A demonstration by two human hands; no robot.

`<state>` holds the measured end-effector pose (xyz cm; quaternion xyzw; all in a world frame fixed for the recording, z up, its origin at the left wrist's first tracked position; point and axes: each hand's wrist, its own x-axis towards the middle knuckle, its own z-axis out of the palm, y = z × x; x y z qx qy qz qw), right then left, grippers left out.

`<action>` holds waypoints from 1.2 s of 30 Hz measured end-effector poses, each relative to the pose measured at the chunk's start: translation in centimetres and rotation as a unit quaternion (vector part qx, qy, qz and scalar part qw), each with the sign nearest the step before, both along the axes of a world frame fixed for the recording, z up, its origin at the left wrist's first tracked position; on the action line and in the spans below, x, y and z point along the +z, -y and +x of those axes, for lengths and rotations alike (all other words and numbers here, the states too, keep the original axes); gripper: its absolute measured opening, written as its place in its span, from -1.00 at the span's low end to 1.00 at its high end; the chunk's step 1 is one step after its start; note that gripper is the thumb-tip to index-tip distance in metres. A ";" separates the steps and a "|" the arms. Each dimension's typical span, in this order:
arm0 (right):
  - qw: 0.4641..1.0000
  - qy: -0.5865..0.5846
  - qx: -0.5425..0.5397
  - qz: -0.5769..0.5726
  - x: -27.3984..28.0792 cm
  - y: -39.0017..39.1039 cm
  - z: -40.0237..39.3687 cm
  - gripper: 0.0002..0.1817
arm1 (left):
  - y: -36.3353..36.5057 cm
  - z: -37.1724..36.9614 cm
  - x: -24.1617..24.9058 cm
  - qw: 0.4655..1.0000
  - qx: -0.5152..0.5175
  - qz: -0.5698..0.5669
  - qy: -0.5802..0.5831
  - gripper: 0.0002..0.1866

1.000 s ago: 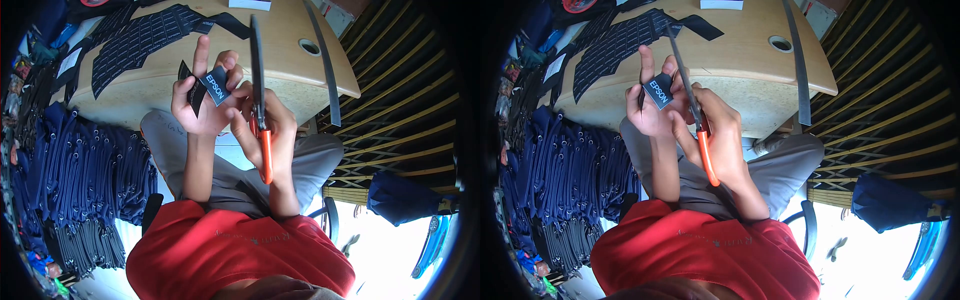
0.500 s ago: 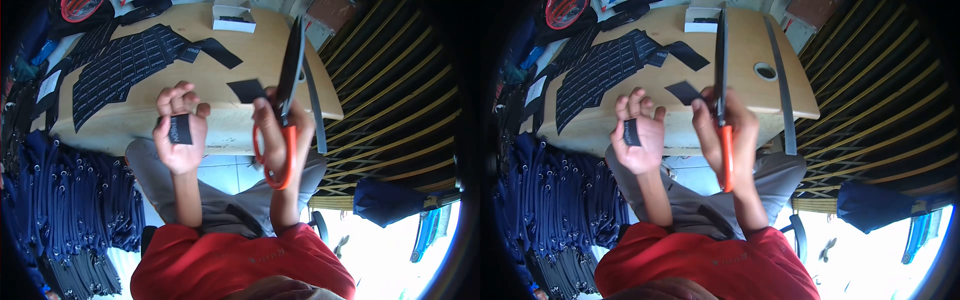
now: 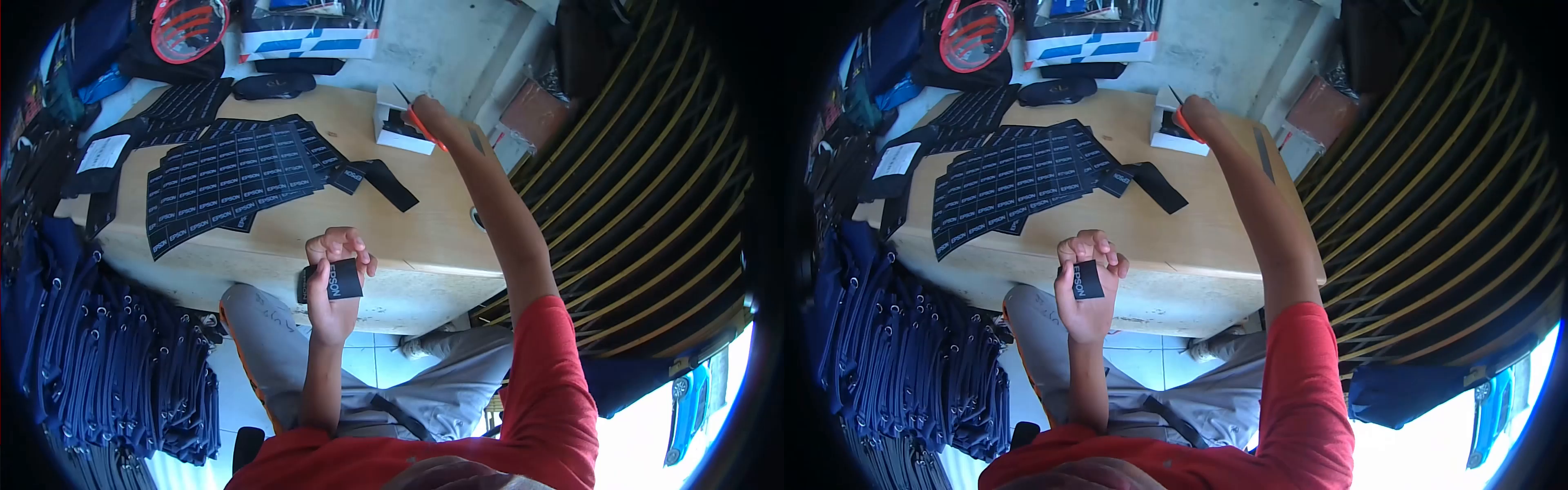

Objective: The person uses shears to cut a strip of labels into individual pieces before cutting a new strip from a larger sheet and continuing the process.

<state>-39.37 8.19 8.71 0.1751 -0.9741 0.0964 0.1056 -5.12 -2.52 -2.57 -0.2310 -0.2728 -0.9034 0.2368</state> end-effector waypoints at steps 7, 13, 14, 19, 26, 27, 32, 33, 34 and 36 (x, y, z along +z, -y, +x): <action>0.999 0.012 0.001 0.031 0.3 -0.5 1.0 -0.25 | 1.3 -0.2 -0.4 1.000 0.018 0.014 0.001 -0.75; 0.850 0.297 0.099 -0.423 4.2 -0.9 17.1 -0.41 | -0.3 -0.8 -0.4 0.997 0.044 -0.064 0.030 -0.62; 0.847 0.286 0.133 -0.429 4.4 -1.6 20.0 -0.38 | -1.0 -0.7 0.0 0.996 0.042 -0.073 0.031 -0.58; 0.623 0.392 0.191 -0.649 0.9 -4.4 33.4 -0.16 | -3.4 0.0 0.9 0.993 0.041 -0.114 -0.004 -0.41; 0.319 0.463 0.184 -0.806 -3.3 -8.4 39.2 -0.10 | -5.1 0.2 1.1 0.988 0.025 -0.143 0.045 -0.42; 0.342 0.429 0.170 -0.819 -3.5 -8.6 39.6 -0.10 | -5.2 0.1 1.1 0.987 0.030 -0.154 0.046 -0.42; 0.521 0.212 0.022 -0.826 -5.8 -5.5 40.9 -0.37 | -5.9 -0.3 0.6 0.977 0.042 -0.204 0.057 -0.45; 0.563 0.206 0.045 -0.799 -6.9 -5.6 40.5 -0.41 | -5.9 -0.2 0.5 0.976 0.041 -0.208 0.060 -0.45; 0.617 0.201 0.067 -0.758 -7.5 -5.7 40.2 -0.44 | -5.9 0.0 0.6 0.978 -0.003 -0.205 0.047 -0.45; 0.663 0.209 0.101 -0.712 -8.0 -5.9 40.3 -0.52 | -6.1 0.4 1.0 0.981 -0.052 -0.178 0.054 -0.43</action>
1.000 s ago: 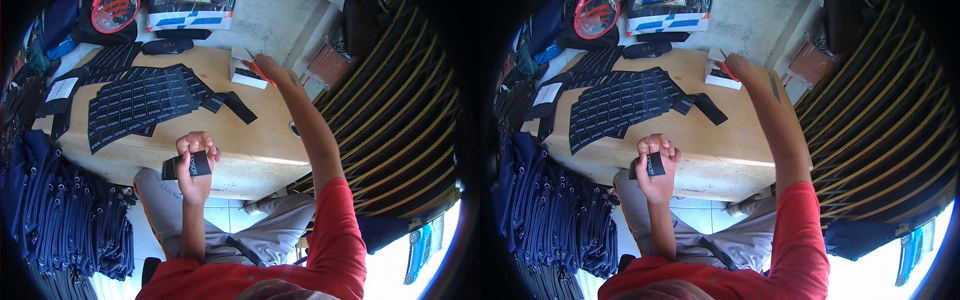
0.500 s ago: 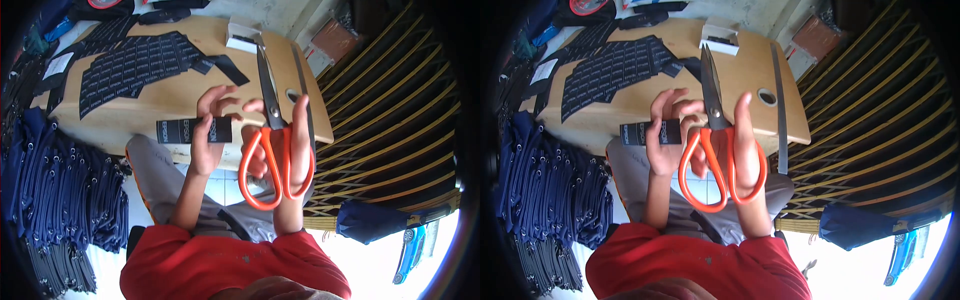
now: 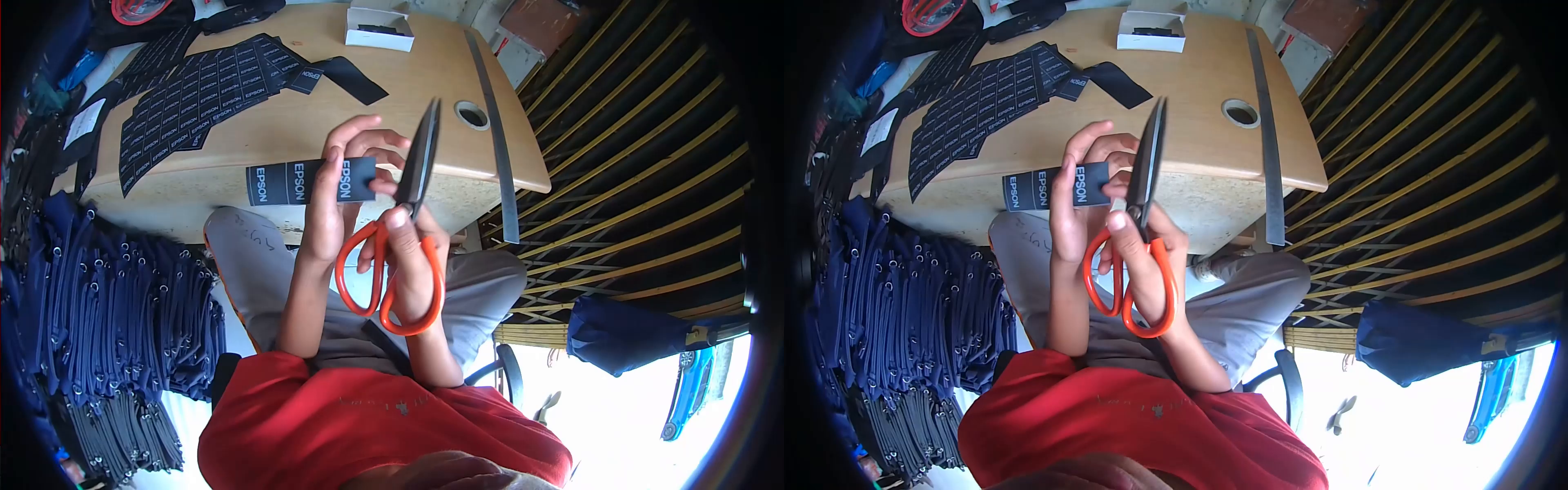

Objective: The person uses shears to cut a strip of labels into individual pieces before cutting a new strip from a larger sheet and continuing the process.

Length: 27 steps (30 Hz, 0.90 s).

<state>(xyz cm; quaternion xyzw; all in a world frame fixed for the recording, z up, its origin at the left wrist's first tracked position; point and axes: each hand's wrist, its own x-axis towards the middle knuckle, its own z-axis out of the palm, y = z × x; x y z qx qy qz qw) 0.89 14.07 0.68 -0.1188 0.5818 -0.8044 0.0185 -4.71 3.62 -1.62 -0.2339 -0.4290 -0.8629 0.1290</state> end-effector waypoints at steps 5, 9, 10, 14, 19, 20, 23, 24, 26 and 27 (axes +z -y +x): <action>0.996 0.053 0.067 0.038 -3.9 0.1 1.5 -0.49 | 0.1 -0.6 -0.1 0.998 -0.011 -0.054 0.030 -0.39; 0.999 0.024 -0.045 0.013 -5.8 -0.5 0.7 -0.13 | -0.3 -0.9 -0.4 0.995 0.032 -0.094 0.030 -0.38; 0.993 0.060 -0.075 -0.062 -5.4 -0.5 0.3 -0.07 | -0.2 -1.1 -0.6 0.989 0.069 -0.131 0.019 -0.37; 0.980 0.027 -0.001 -0.195 -7.4 -2.8 0.2 0.08 | 1.0 -1.5 -1.2 0.982 0.045 -0.178 0.040 -0.49; 0.996 0.005 0.020 -0.081 -9.8 -4.3 0.6 -0.18 | -0.9 -1.5 -1.5 0.928 -0.317 0.119 0.156 -0.61; 0.999 0.018 0.028 -0.031 -9.9 -4.7 0.7 -0.31 | -1.4 -1.7 -2.0 0.934 -0.297 0.125 0.152 -0.62; 0.976 -0.065 -0.003 0.206 -8.6 -4.8 0.3 -0.63 | -3.3 -1.4 -1.9 0.962 -0.179 0.093 0.183 -0.67; 0.970 -0.047 -0.009 0.238 -8.0 -4.7 0.2 -0.61 | -3.2 -1.5 -2.1 0.965 -0.170 0.086 0.179 -0.68; 0.964 -0.027 -0.015 0.266 -7.6 -4.5 -0.2 -0.59 | -2.9 -2.1 -2.8 0.968 -0.160 0.077 0.176 -0.69; 0.959 -0.008 0.016 0.284 -8.0 -4.5 -0.4 -0.52 | -2.4 -2.3 -2.9 0.959 -0.212 0.103 0.157 -0.69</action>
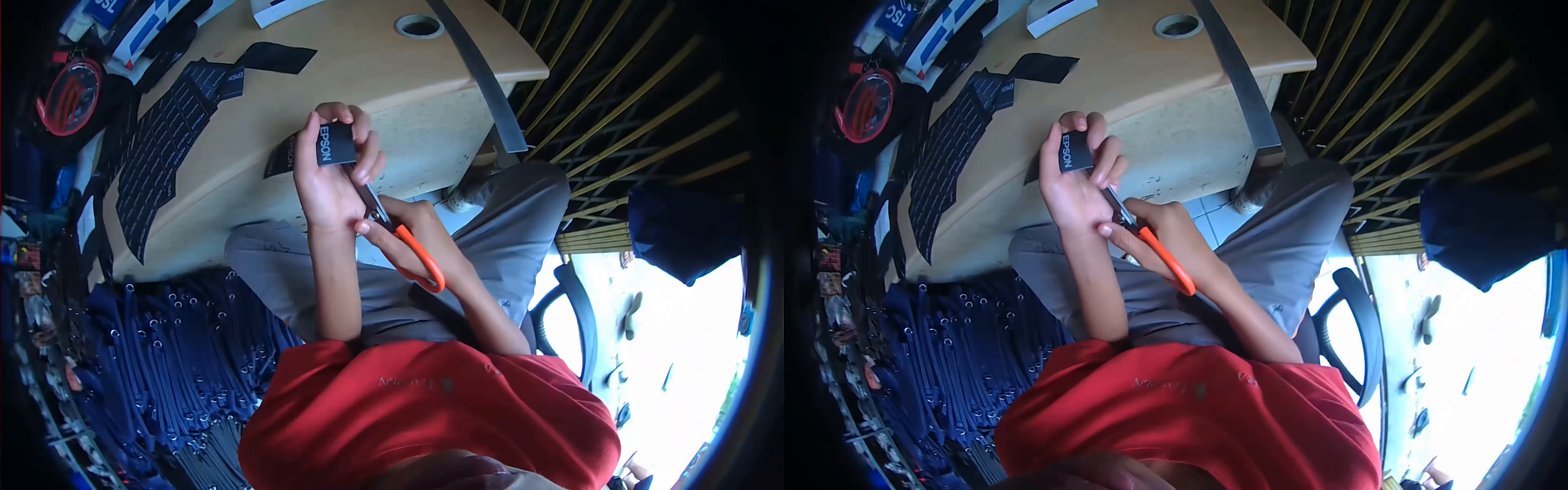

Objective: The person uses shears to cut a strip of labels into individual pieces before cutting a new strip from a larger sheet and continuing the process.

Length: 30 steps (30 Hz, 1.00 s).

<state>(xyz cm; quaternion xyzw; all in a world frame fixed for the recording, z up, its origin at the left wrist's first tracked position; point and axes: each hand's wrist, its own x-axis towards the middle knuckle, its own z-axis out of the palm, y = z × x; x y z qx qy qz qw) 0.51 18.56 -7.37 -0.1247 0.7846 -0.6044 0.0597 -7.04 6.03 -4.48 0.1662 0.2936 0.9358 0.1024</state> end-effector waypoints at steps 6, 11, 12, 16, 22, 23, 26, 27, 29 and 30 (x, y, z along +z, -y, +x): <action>0.986 0.145 0.075 -0.026 2.0 0.4 0.8 -0.41 | 0.9 0.5 0.7 0.999 -0.001 0.035 0.033 -0.70; 0.960 0.245 0.111 -0.076 4.5 0.4 1.4 -0.49 | 2.2 -0.2 0.2 0.998 -0.035 0.055 0.012 -0.65; 0.961 0.241 0.116 -0.072 4.2 0.4 1.5 -0.49 | 2.1 0.0 0.7 0.998 -0.030 0.057 0.007 -0.65; 0.970 0.178 0.122 -0.116 4.3 0.7 1.1 -0.57 | 3.2 0.2 1.4 0.967 0.196 -0.154 -0.047 -0.49; 0.896 0.149 0.029 -0.418 6.0 1.4 -2.2 -0.53 | 3.0 1.7 2.3 0.950 0.205 -0.214 -0.101 -0.49; 0.881 0.160 0.004 -0.446 7.2 1.5 -3.0 -0.54 | 2.7 2.0 2.5 0.942 0.227 -0.225 -0.099 -0.48; 0.865 0.144 -0.018 -0.480 9.7 0.6 -4.5 -0.59 | 1.5 3.1 2.5 0.908 0.290 -0.209 -0.217 -0.48; 0.864 0.133 0.027 -0.484 9.9 0.1 -4.8 -0.60 | 1.1 3.2 2.3 0.888 0.305 -0.206 -0.276 -0.49; 0.868 0.101 0.032 -0.485 10.6 0.4 -4.5 -0.65 | 0.1 3.2 1.6 0.843 0.343 -0.223 -0.349 -0.49; 0.868 0.100 0.031 -0.486 10.5 0.7 -4.2 -0.65 | -0.8 3.2 1.4 0.833 0.360 -0.228 -0.352 -0.49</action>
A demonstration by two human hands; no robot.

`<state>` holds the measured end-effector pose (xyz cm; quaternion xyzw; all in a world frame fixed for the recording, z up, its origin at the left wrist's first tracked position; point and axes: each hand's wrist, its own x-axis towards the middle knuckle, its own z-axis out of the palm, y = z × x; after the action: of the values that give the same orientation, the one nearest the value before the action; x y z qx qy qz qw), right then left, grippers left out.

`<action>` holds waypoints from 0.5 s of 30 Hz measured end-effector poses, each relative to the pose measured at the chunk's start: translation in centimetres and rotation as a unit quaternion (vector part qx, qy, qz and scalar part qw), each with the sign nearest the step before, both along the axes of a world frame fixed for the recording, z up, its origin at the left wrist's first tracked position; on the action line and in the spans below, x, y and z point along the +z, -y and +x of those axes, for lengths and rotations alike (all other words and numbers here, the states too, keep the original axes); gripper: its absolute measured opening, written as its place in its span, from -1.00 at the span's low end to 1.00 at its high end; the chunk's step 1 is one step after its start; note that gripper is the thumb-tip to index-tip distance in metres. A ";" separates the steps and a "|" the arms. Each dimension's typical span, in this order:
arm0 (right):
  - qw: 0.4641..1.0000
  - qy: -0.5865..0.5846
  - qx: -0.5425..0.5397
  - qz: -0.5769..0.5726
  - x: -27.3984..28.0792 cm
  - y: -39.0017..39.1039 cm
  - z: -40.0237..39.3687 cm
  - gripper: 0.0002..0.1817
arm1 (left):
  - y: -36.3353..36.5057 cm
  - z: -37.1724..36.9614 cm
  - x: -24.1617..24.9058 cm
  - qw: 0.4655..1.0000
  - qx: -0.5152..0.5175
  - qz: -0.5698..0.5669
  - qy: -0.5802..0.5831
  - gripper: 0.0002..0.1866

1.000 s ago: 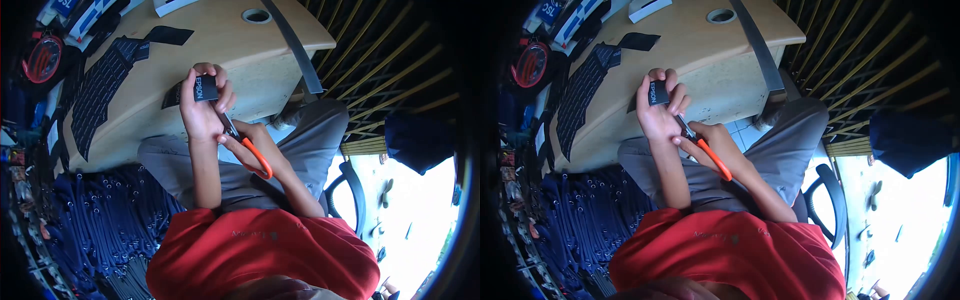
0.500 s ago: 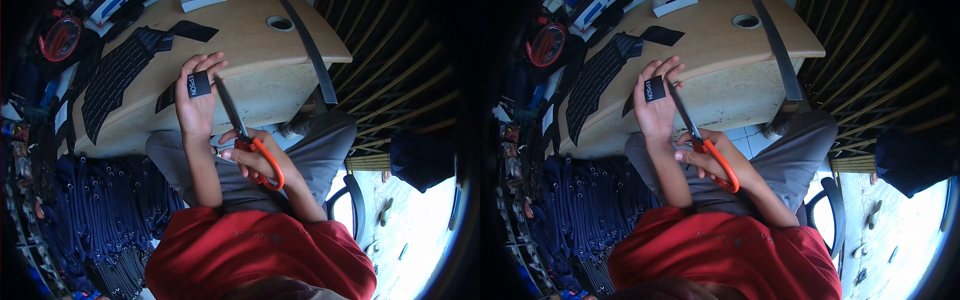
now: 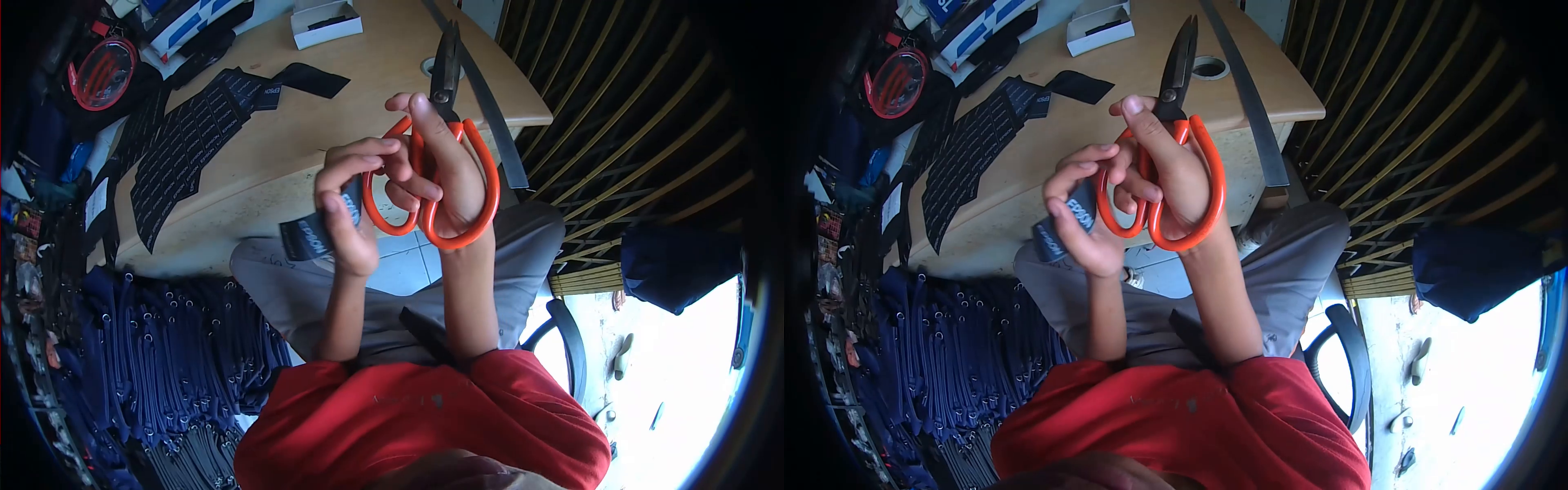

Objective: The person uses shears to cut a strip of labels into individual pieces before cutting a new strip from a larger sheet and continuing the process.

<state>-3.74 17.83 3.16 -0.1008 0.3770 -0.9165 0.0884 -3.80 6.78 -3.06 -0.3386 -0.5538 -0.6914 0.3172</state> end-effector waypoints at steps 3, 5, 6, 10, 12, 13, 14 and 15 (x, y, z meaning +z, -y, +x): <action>0.974 0.029 0.039 -0.220 -0.7 0.6 0.5 -0.70 | -2.0 -0.9 -1.6 0.999 -0.009 0.029 -0.023 -0.52; 0.961 0.055 0.022 -0.271 -1.1 0.8 0.6 -0.68 | -2.6 -1.4 -2.3 0.996 -0.062 0.060 -0.009 -0.53; 0.944 0.079 0.009 -0.320 -1.3 0.8 0.5 -0.63 | -2.9 -1.6 -2.6 0.993 -0.089 0.072 0.005 -0.53; 0.911 -0.048 0.162 -0.376 -3.5 -0.1 -1.1 -0.51 | -2.1 -1.9 -2.4 0.980 -0.142 0.129 0.052 -0.52; 0.914 -0.033 0.174 -0.364 -3.5 -0.3 -0.9 -0.38 | -0.1 -2.2 -1.6 0.974 -0.164 0.149 0.054 -0.53; 0.953 -0.058 0.102 -0.281 -3.5 0.1 -0.8 -0.37 | 0.9 -2.3 -1.2 0.978 -0.137 0.141 0.067 -0.53; 0.977 -0.082 0.030 -0.194 -3.6 0.6 -0.7 -0.34 | 1.9 -2.3 -0.9 0.982 -0.107 0.133 0.080 -0.52; 0.988 -0.097 -0.003 -0.124 -3.9 1.1 -0.6 -0.27 | 2.8 -2.0 -0.3 0.988 -0.070 0.106 0.090 -0.50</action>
<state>-4.35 16.73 -0.77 -0.1980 0.2675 -0.9423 0.0358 -5.76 4.02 -3.38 -0.2773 -0.4783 -0.7947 0.2506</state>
